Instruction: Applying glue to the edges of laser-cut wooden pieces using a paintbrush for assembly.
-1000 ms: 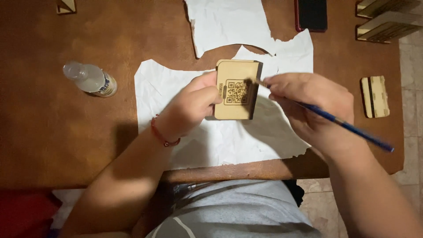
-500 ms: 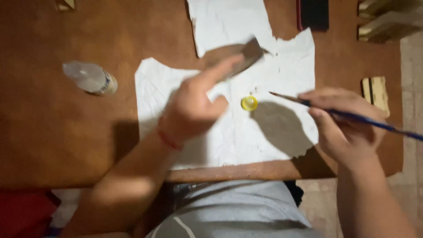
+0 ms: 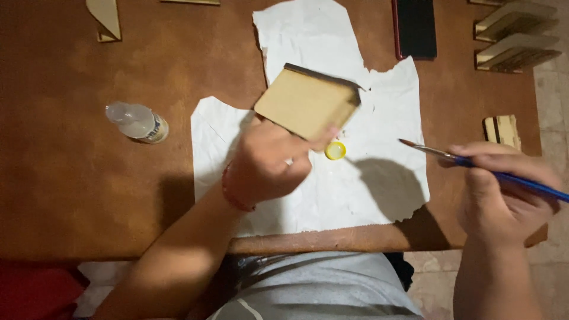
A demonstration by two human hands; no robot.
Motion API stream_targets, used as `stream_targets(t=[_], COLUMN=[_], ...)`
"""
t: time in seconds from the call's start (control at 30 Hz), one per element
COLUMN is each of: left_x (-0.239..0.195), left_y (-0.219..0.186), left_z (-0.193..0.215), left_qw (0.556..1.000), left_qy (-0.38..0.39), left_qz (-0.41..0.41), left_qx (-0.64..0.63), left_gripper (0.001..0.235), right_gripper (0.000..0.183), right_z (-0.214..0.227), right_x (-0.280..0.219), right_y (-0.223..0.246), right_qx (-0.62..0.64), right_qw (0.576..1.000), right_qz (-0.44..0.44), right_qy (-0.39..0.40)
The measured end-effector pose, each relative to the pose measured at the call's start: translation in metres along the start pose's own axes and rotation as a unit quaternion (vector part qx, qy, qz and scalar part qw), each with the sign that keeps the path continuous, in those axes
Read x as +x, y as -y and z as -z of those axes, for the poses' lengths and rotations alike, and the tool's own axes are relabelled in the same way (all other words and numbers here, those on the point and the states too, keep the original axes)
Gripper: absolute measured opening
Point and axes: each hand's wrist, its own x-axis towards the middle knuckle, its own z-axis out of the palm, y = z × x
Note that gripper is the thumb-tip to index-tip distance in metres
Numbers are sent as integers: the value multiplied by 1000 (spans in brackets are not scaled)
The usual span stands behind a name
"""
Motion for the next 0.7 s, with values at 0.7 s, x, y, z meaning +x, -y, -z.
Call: stream_targets(t=[0.7], left_x=[24], left_y=[-15], left_z=[13], left_qw=[869], left_qy=[111], left_qz=[368], left_qx=[-313], left_gripper=[73], right_gripper=[5], right_z=[-69], right_x=[37], right_y=[-2], right_qx=[-177], right_qw=[938], right_qz=[-23], right_qy=[298])
